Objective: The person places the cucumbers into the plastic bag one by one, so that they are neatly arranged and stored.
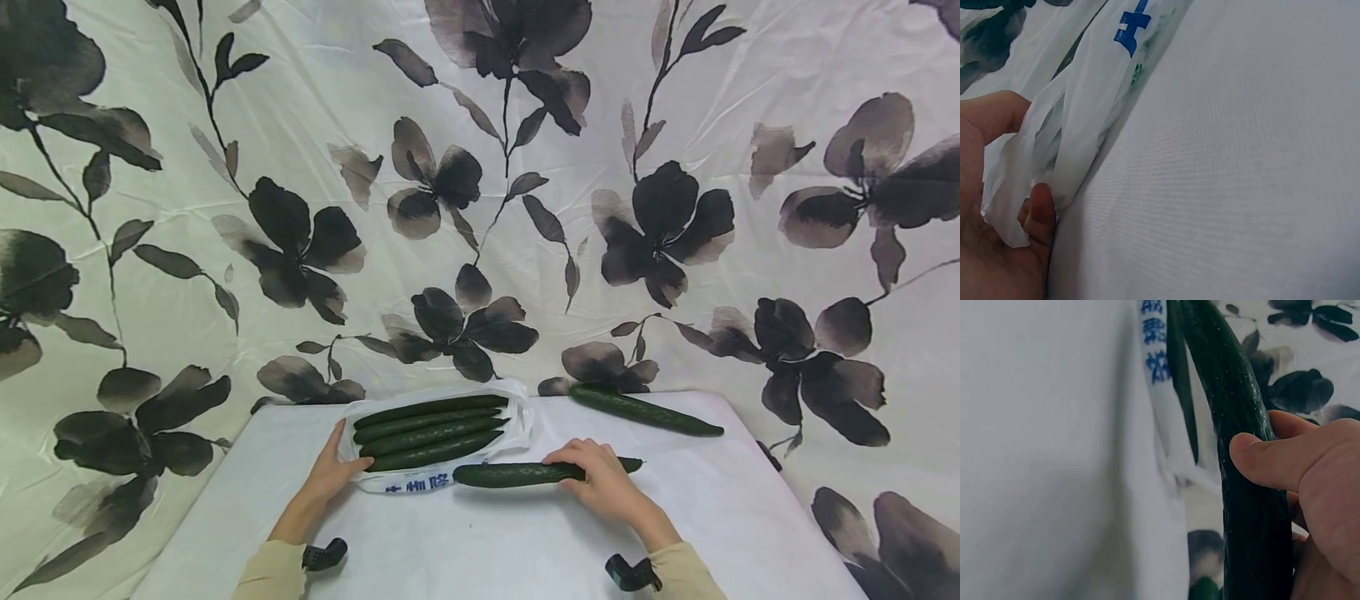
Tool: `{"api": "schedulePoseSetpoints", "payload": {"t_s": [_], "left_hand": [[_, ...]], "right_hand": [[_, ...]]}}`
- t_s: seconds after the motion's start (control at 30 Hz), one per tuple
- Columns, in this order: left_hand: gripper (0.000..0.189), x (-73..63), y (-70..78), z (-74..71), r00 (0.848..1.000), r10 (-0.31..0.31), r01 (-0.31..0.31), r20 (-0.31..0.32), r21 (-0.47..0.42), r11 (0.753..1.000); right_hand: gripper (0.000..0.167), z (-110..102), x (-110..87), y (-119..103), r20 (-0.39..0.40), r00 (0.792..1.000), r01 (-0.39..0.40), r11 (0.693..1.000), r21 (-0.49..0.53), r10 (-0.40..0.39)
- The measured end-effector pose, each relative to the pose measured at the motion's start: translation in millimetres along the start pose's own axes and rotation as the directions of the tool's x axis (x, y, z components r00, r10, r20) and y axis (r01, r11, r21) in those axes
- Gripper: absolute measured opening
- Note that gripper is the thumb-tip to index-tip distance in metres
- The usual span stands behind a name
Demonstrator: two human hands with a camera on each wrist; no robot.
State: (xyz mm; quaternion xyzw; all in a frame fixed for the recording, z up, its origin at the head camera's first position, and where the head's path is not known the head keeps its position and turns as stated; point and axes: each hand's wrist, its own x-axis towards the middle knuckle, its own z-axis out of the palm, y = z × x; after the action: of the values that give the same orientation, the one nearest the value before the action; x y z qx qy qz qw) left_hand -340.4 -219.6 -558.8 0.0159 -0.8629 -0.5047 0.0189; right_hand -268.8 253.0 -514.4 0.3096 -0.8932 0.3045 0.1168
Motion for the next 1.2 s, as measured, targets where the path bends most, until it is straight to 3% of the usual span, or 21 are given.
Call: {"api": "schedulePoseSetpoints", "payload": {"t_s": [0.43, 0.77, 1.2], "left_hand": [[0.099, 1.5, -1.4, -2.0, 0.999, 0.035, -0.035, 0.003, -0.032, 0.999], [0.099, 0.7, -1.5, -1.5, 1.0, 0.025, -0.026, -0.01, -0.066, 0.997], [0.101, 1.4, -3.7, -1.4, 1.0, -0.005, 0.005, 0.001, -0.067, 0.998]], "right_hand": [[0.042, 26, 66.4, -20, -0.026, 0.996, 0.083, 0.997, -0.007, -0.083], [0.039, 53, 129.1, -23, 0.054, 0.994, 0.086, 0.992, 0.089, -0.091], [0.036, 74, 171.5, -28, 0.065, 0.987, 0.136, 0.98, 0.144, -0.146]]}}
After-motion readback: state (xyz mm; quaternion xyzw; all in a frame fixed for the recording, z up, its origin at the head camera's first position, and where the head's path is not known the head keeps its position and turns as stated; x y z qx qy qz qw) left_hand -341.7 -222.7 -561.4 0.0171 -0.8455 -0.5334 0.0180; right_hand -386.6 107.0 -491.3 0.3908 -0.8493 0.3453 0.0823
